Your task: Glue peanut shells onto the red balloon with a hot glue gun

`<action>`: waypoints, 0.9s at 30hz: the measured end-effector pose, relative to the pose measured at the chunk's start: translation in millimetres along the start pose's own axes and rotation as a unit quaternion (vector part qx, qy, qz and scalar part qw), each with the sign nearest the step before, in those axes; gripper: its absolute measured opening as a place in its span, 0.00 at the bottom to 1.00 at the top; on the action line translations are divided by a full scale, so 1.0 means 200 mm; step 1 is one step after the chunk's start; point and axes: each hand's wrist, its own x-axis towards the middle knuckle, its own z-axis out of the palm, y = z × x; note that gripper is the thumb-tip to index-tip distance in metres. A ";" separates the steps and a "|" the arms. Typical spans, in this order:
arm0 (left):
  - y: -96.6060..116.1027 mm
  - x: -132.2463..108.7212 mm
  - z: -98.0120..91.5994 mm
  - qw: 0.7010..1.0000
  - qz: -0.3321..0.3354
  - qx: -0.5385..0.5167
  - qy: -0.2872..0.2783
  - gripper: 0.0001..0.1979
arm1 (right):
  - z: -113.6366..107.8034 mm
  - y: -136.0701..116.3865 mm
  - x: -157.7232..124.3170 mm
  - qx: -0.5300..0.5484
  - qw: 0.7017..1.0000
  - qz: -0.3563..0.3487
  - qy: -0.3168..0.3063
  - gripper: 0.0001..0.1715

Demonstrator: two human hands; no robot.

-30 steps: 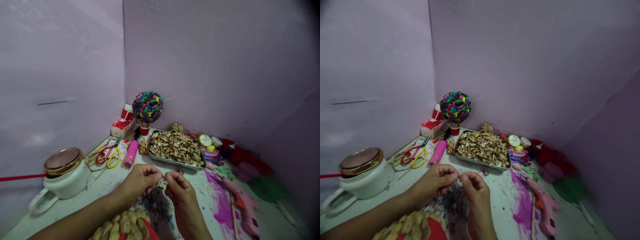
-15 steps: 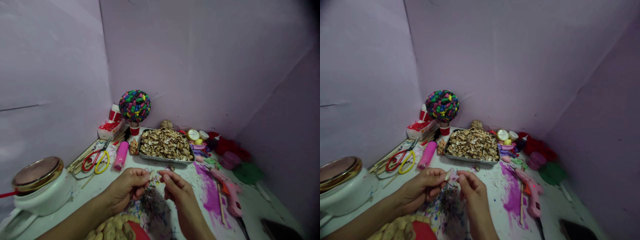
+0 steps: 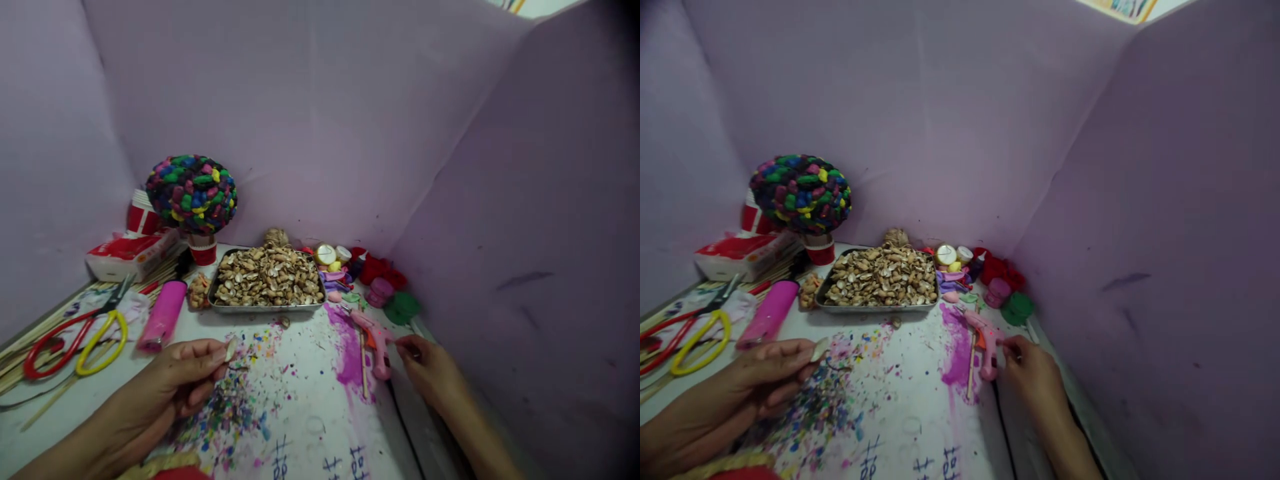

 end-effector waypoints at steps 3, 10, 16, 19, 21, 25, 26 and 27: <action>0.00 0.00 0.00 1.000 -0.003 0.009 0.008 0.17 | 0.04 0.00 0.03 -0.020 0.998 0.034 -0.051 0.14; 0.04 -0.04 0.06 0.998 -0.005 -0.001 0.062 0.19 | 0.16 0.02 0.09 0.091 0.984 0.130 -0.082 0.14; 0.01 -0.03 0.04 0.999 0.005 0.014 0.042 0.18 | 0.16 0.03 0.02 0.295 0.939 0.170 -0.056 0.13; 0.01 -0.02 0.04 1.000 0.005 0.001 0.018 0.16 | 0.15 -0.07 -0.05 0.392 0.907 0.140 -0.060 0.05; 0.01 -0.02 0.04 1.000 -0.001 -0.019 -0.002 0.14 | 0.15 -0.20 -0.10 0.441 0.887 0.110 -0.077 0.08; 0.00 -0.02 0.04 0.999 -0.021 -0.033 -0.032 0.11 | 0.18 -0.51 -0.21 0.473 0.869 0.028 -0.140 0.12; 0.00 -0.02 0.04 0.999 -0.026 -0.032 -0.036 0.10 | 0.20 -0.59 -0.23 0.471 0.867 0.004 -0.160 0.11; 0.00 -0.02 0.04 0.998 -0.032 -0.026 -0.039 0.10 | 0.21 -0.66 -0.25 0.466 0.867 -0.014 -0.175 0.09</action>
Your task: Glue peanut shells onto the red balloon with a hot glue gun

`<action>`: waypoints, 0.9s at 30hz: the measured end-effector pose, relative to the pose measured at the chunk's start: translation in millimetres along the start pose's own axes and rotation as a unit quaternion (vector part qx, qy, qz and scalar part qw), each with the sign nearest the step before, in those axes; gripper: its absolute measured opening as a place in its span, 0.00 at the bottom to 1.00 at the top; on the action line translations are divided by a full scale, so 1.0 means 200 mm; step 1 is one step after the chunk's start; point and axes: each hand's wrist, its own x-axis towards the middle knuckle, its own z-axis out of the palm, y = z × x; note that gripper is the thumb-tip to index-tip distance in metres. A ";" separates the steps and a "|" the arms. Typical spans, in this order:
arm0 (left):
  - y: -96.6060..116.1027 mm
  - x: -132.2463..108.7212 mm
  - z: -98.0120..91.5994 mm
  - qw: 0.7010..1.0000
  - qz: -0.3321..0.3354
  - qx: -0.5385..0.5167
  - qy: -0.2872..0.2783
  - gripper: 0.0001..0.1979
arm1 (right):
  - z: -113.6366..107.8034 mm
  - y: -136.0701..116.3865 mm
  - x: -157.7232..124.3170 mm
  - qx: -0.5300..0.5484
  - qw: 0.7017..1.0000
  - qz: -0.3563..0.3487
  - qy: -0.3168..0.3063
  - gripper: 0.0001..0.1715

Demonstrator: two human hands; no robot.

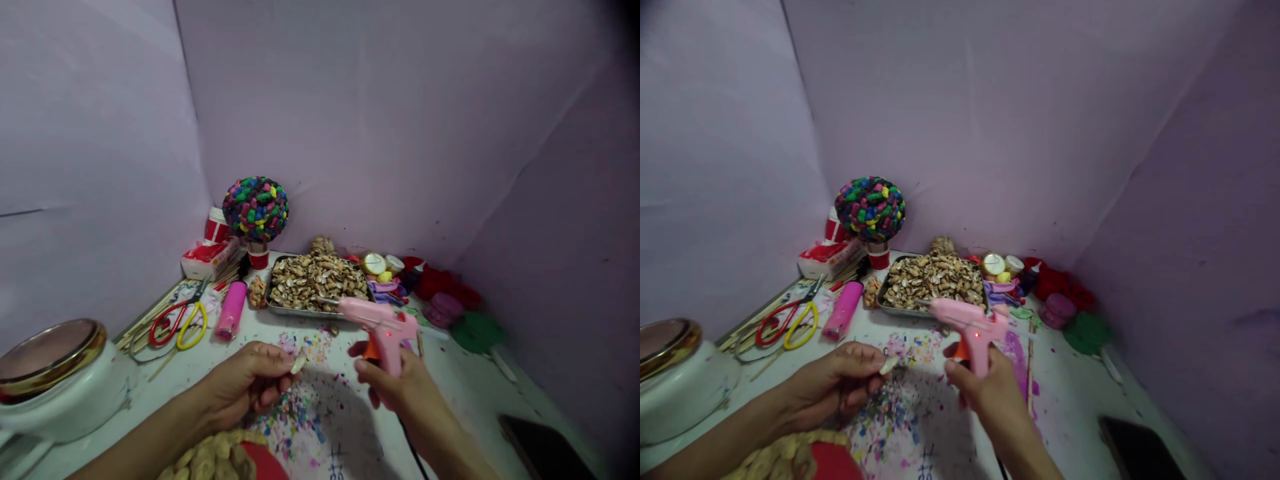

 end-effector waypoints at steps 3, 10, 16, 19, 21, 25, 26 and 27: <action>-0.01 0.00 -0.01 1.000 -0.014 0.021 -0.004 0.10 | 0.17 -0.06 0.00 -0.011 0.998 -0.029 -0.054 0.10; -0.03 0.01 -0.03 0.999 -0.028 -0.015 0.011 0.08 | 0.29 -0.07 -0.02 0.025 0.995 -0.014 -0.097 0.07; -0.03 0.01 -0.01 0.996 0.083 -0.013 0.015 0.12 | 0.36 0.01 -0.03 0.129 0.991 0.038 0.001 0.12; -0.03 0.01 -0.01 0.993 0.111 -0.008 0.031 0.16 | 0.42 0.03 -0.04 0.180 0.982 0.045 0.025 0.15; -0.03 0.01 -0.01 0.992 0.120 -0.009 0.042 0.16 | 0.45 0.03 -0.05 0.201 0.978 0.048 0.036 0.17; -0.03 0.01 0.00 0.990 0.124 -0.024 0.057 0.17 | 0.49 0.04 -0.07 0.212 0.974 0.052 0.055 0.18; -0.03 0.01 0.00 0.990 0.123 -0.026 0.057 0.17 | 0.49 0.05 -0.07 0.210 0.975 0.049 0.059 0.18; -0.03 0.01 0.00 0.991 0.121 -0.025 0.057 0.17 | 0.49 0.05 -0.07 0.207 0.975 0.044 0.062 0.17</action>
